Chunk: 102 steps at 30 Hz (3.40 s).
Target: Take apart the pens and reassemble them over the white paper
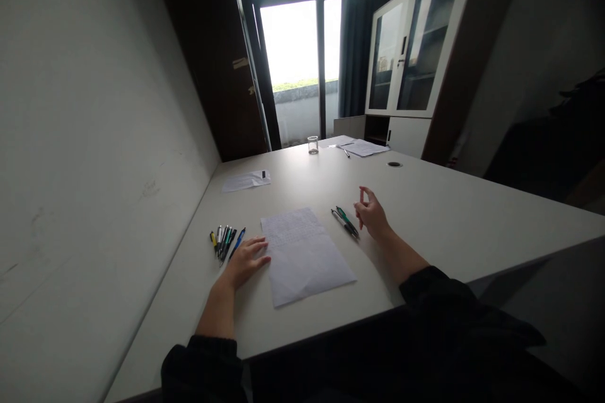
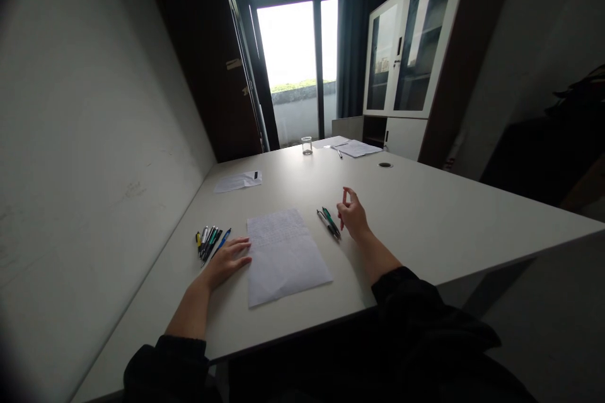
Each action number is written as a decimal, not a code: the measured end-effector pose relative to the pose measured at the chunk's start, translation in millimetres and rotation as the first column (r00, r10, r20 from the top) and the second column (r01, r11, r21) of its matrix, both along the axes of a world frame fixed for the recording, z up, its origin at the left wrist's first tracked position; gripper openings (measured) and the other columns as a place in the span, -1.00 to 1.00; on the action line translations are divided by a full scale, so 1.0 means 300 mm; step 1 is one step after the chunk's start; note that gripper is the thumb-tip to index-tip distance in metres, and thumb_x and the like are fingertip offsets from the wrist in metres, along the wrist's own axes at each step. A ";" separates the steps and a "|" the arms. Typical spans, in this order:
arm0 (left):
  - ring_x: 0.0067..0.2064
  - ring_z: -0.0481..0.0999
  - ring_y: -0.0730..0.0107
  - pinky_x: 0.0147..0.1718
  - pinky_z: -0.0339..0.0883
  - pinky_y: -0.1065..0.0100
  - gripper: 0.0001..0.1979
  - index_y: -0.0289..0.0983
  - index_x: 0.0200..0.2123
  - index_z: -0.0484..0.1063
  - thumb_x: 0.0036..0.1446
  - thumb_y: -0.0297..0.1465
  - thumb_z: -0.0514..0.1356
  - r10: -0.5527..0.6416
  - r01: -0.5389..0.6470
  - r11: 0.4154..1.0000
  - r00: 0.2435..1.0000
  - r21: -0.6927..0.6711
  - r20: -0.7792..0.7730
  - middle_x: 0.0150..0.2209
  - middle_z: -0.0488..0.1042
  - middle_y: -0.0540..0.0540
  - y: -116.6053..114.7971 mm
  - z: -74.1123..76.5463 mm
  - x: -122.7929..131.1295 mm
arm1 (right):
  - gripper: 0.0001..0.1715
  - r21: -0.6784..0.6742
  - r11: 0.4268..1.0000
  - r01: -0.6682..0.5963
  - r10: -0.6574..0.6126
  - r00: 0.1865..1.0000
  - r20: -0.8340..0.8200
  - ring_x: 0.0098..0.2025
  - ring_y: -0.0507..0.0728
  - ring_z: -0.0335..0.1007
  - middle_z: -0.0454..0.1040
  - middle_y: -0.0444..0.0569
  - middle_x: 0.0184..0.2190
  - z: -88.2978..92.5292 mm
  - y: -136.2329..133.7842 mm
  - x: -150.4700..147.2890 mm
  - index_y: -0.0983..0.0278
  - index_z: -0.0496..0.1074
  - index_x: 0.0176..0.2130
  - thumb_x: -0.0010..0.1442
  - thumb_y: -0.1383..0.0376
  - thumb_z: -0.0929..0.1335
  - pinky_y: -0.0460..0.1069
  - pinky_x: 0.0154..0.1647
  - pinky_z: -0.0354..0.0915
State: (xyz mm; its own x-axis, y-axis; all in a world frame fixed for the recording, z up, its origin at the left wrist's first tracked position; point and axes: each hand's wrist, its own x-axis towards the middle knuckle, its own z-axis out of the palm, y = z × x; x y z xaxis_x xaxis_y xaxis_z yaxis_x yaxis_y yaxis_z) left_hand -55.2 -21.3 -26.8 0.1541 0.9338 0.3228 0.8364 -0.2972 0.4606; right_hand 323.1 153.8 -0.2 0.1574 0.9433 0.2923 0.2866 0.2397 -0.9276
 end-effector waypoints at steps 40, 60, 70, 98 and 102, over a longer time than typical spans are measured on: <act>0.17 0.36 0.11 0.19 0.20 0.03 -0.61 -0.18 0.00 0.50 0.14 -0.16 0.27 -0.013 0.013 1.000 0.999 0.011 0.035 0.11 0.43 -0.16 -0.019 0.021 0.014 | -0.45 0.020 0.994 -0.111 0.067 0.728 0.683 -0.35 0.11 0.46 0.58 -0.07 -0.35 -0.119 0.121 0.034 0.21 0.41 0.13 0.13 0.22 0.32 -0.08 -0.27 0.24; -0.09 0.44 0.11 0.03 0.18 0.14 -0.70 -0.29 -0.13 0.50 0.25 -0.31 0.03 0.752 -0.728 0.648 0.659 0.224 -0.034 -0.19 0.50 -0.23 -0.040 -0.028 -0.266 | -0.64 -0.039 0.999 -0.011 0.034 0.770 0.637 -0.32 0.12 0.49 0.61 0.00 -0.35 -0.086 0.087 0.031 0.23 0.57 -0.13 0.22 0.14 0.29 -0.09 -0.32 0.22; -0.01 0.41 0.04 0.04 0.17 0.08 -0.67 -0.25 -0.13 0.56 0.23 -0.42 0.00 0.746 -0.741 0.665 0.653 0.092 -0.128 -0.19 0.52 -0.29 -0.025 -0.068 -0.334 | -0.62 -0.013 1.000 0.023 -0.010 0.786 0.618 -0.25 0.16 0.48 0.60 0.05 -0.27 -0.095 0.086 0.032 0.26 0.56 -0.11 0.24 0.18 0.25 -0.06 -0.24 0.22; -0.17 0.55 -0.03 -0.23 0.32 0.22 -0.68 -0.24 -0.24 0.34 -0.06 -0.26 0.30 0.838 -0.840 0.541 0.534 0.042 -0.113 -0.35 0.56 -0.18 -0.084 -0.022 -0.353 | -0.63 0.076 0.997 0.003 -0.040 0.873 0.487 -0.46 0.09 0.37 0.49 -0.08 -0.52 -0.059 0.038 0.003 0.24 0.55 -0.13 0.18 0.21 0.26 -0.07 -0.37 0.17; -0.23 0.57 0.07 -0.22 0.35 0.22 -0.71 -0.23 -0.22 0.39 -0.04 -0.27 0.27 0.844 -0.846 0.533 0.531 0.000 0.074 -0.33 0.56 -0.12 -0.099 0.005 -0.336 | -0.62 0.118 0.993 -0.025 -0.031 0.894 0.447 -0.49 0.07 0.34 0.50 -0.07 -0.50 -0.046 0.019 -0.012 0.26 0.55 -0.13 0.17 0.19 0.26 -0.07 -0.39 0.16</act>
